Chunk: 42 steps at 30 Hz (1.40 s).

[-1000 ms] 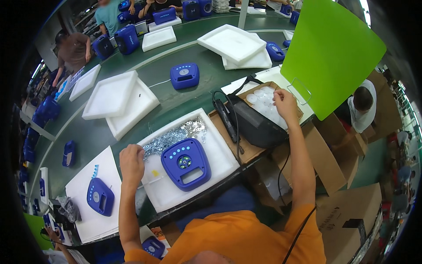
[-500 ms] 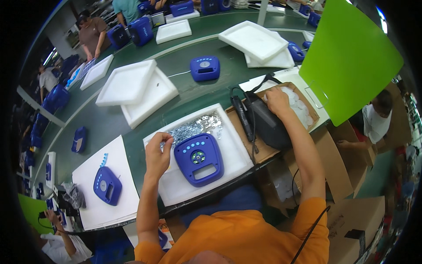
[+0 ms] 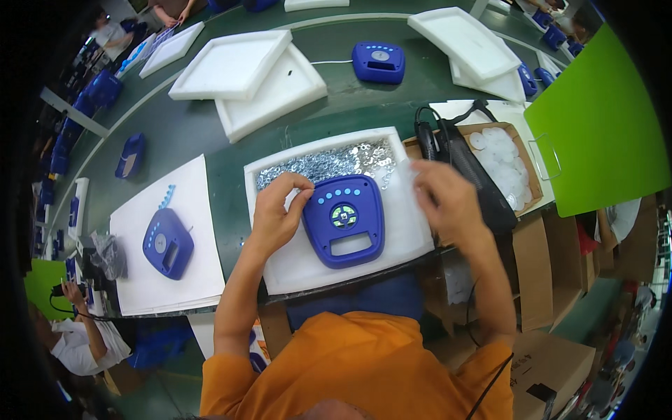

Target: Assemble electronic device housings by inserting internal components and fastening them with an electric screwdriver.

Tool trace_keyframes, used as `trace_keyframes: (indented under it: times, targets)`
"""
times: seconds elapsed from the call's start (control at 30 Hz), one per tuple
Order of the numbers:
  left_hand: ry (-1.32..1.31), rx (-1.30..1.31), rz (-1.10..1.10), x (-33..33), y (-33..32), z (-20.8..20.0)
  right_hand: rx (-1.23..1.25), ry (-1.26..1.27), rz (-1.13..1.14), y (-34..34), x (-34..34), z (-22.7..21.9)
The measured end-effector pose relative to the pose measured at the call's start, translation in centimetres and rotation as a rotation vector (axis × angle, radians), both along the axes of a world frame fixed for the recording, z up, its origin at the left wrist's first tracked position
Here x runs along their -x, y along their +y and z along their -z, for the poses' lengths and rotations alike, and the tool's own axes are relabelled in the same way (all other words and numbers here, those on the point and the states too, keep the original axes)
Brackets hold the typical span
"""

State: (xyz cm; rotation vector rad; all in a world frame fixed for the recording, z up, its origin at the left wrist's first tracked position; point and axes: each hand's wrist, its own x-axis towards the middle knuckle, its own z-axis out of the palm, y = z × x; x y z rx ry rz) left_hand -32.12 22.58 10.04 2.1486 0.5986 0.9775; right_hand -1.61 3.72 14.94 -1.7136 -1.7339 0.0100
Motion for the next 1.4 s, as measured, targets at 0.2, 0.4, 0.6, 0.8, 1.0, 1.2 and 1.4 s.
trace_keyframes:
  times: [0.2,0.4,0.6,0.8,1.0,1.2,1.4]
  targets:
    - [0.04,-0.068,0.074,0.4,-0.3,0.1,-0.009,-0.298,-0.27,1.2,8.4,2.0]
    - [0.021,-0.138,0.097,0.2,-0.7,0.1,0.036,-0.355,-0.309,1.8,8.9,2.8]
    - [0.023,-0.169,0.071,0.3,-0.7,0.1,-0.043,-0.211,-0.286,2.3,8.2,1.7]
    - [0.008,-0.124,-0.019,0.5,-0.3,-0.2,-0.004,-0.167,0.085,3.9,1.9,3.6]
    - [0.012,-0.126,-0.022,0.5,-0.1,0.1,0.049,-0.218,0.027,7.1,0.9,5.6]
    - [0.019,-0.129,-0.039,0.6,0.0,0.2,0.082,-0.374,-0.031,8.8,0.3,6.5]
    - [0.024,-0.12,0.0,0.5,-0.3,0.0,0.068,-0.468,-0.036,8.7,0.3,5.9]
